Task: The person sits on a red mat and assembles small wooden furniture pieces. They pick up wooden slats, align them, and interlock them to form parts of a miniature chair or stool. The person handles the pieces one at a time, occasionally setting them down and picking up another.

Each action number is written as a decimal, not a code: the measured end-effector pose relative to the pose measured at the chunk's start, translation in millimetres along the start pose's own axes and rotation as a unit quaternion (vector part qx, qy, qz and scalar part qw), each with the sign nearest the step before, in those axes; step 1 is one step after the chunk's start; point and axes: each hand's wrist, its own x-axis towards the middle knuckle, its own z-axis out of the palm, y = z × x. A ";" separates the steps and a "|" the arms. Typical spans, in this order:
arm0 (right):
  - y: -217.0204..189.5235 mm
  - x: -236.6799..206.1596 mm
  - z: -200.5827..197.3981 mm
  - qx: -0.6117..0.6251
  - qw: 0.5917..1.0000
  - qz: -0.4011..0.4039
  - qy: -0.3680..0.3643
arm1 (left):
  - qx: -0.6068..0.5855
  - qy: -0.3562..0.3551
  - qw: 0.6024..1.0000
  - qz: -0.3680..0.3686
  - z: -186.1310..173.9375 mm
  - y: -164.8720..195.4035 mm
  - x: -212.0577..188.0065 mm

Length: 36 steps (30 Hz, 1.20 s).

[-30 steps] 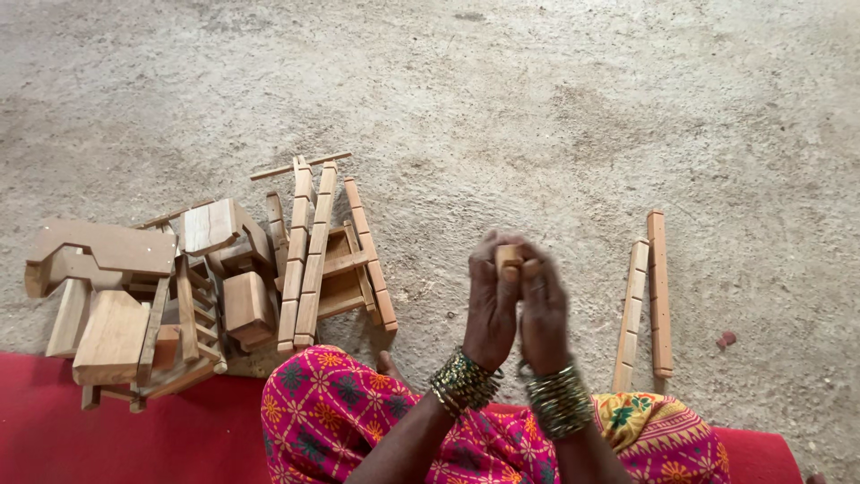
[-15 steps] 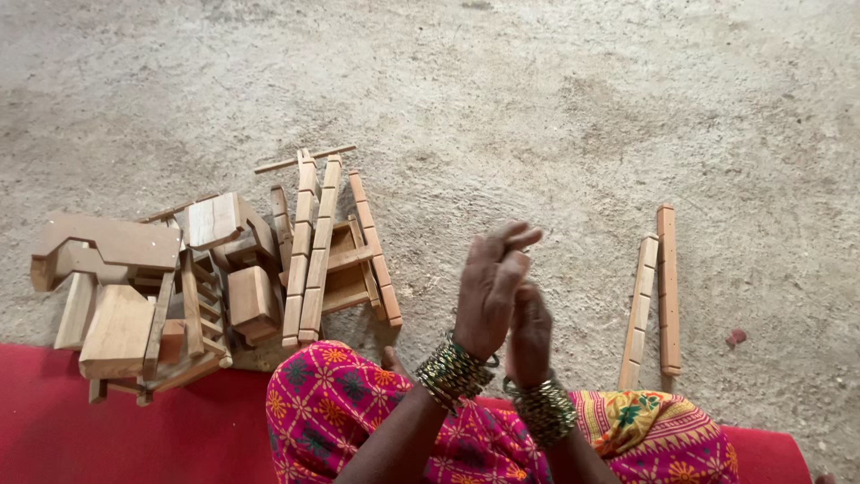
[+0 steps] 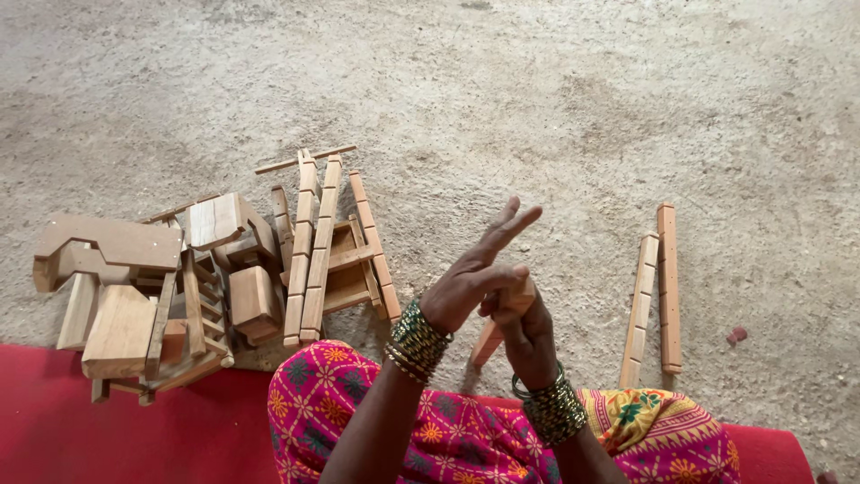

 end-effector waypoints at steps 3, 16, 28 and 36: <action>4.9 -3.3 -4.3 -0.120 0.992 0.024 0.044 | 0.097 0.042 0.994 0.005 6.6 4.7 3.8; -15.0 26.5 -9.8 -0.348 0.937 -0.024 0.010 | 0.483 -0.027 0.873 0.066 37.3 31.0 14.8; 63.8 0.2 -8.8 -0.128 0.988 0.059 0.057 | 0.430 0.250 0.866 0.061 78.4 7.3 8.1; 70.5 -11.4 -21.6 -0.210 0.964 0.131 0.095 | 0.285 0.035 0.949 0.126 40.8 -7.7 34.3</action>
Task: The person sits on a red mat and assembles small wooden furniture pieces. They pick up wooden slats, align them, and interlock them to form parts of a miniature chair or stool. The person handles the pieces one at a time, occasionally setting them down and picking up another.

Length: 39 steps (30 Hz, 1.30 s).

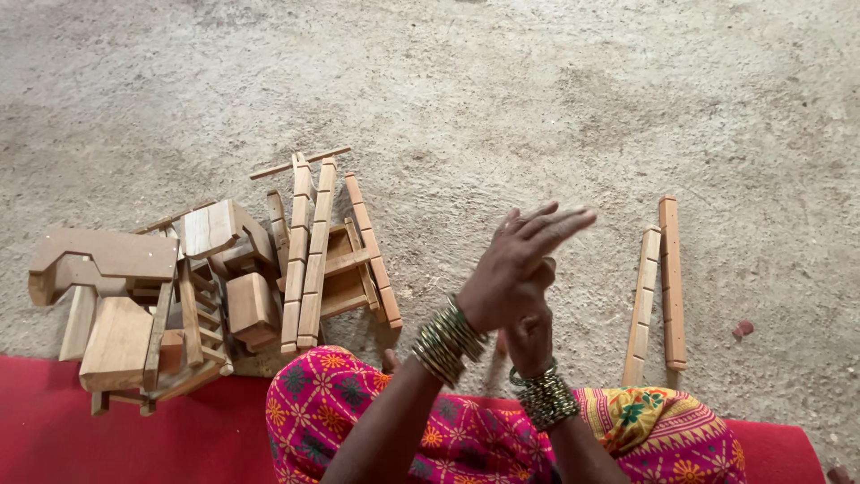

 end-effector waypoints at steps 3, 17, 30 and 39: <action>-9.5 4.4 -9.6 0.022 0.994 -0.109 0.015 | -0.115 -0.074 0.991 -0.003 -17.1 -6.9 5.6; 38.5 -9.0 11.2 0.084 0.990 -0.028 0.107 | -0.258 0.103 0.946 -0.169 26.7 -21.2 -29.2; -35.0 48.8 -68.2 0.410 0.868 0.107 0.259 | -0.054 -0.164 0.924 -0.342 42.9 -19.1 -145.2; 4.7 64.5 -150.4 0.453 0.834 0.026 0.312 | -0.168 -0.247 0.870 -0.391 -18.7 -1.7 -158.1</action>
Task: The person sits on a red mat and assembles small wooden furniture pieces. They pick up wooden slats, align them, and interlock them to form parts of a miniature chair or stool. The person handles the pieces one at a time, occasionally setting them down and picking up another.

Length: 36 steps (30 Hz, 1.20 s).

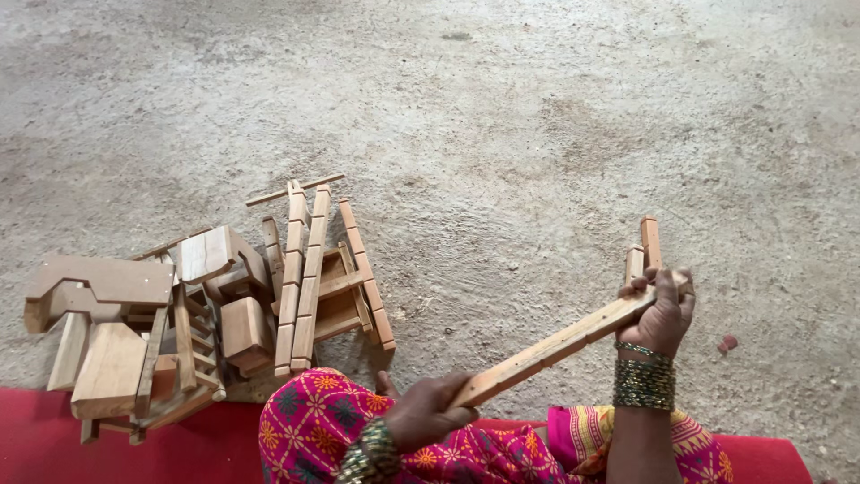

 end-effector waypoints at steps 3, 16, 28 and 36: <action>8.8 -5.5 -19.3 -0.035 0.999 0.004 0.031 | -0.131 0.077 0.988 -0.007 -15.6 5.3 -15.7; 119.0 -101.3 -33.2 -0.095 0.911 0.401 0.030 | -0.138 0.309 0.921 0.192 -1.8 -12.5 74.4; 120.9 -135.0 -15.4 -0.286 0.856 0.420 -0.097 | -0.125 0.228 0.954 0.148 -4.9 -51.7 87.9; 127.6 -109.9 -43.3 -0.290 0.909 0.292 -0.070 | -0.338 0.137 0.922 -0.132 7.9 -80.0 85.6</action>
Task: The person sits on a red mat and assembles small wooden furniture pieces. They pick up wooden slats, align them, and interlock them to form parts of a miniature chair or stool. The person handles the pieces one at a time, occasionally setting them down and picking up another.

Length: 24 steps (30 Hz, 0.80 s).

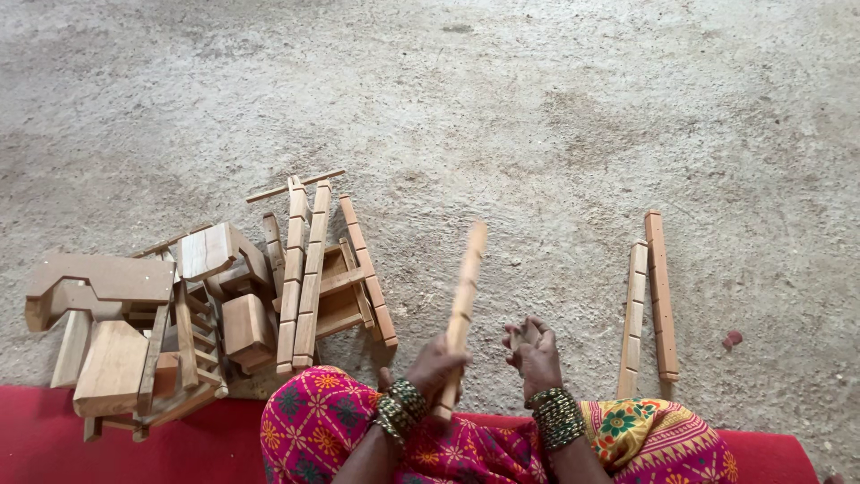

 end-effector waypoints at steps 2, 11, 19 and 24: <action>0.3 -0.7 -1.4 -0.039 0.999 -0.024 -0.004 | 0.054 -0.029 0.998 -0.020 6.3 -17.1 12.8; -18.5 -18.4 8.0 -0.351 0.924 -0.145 0.048 | 0.108 -0.145 0.981 -0.069 5.7 -26.1 16.2; -37.7 -18.5 5.6 -0.371 0.911 -0.174 0.037 | 0.001 -0.158 0.986 -0.055 -19.9 14.1 -25.2; -36.4 -31.6 21.8 -0.299 0.949 -0.087 -0.045 | -0.049 -0.139 0.989 -0.025 -29.0 17.2 -28.1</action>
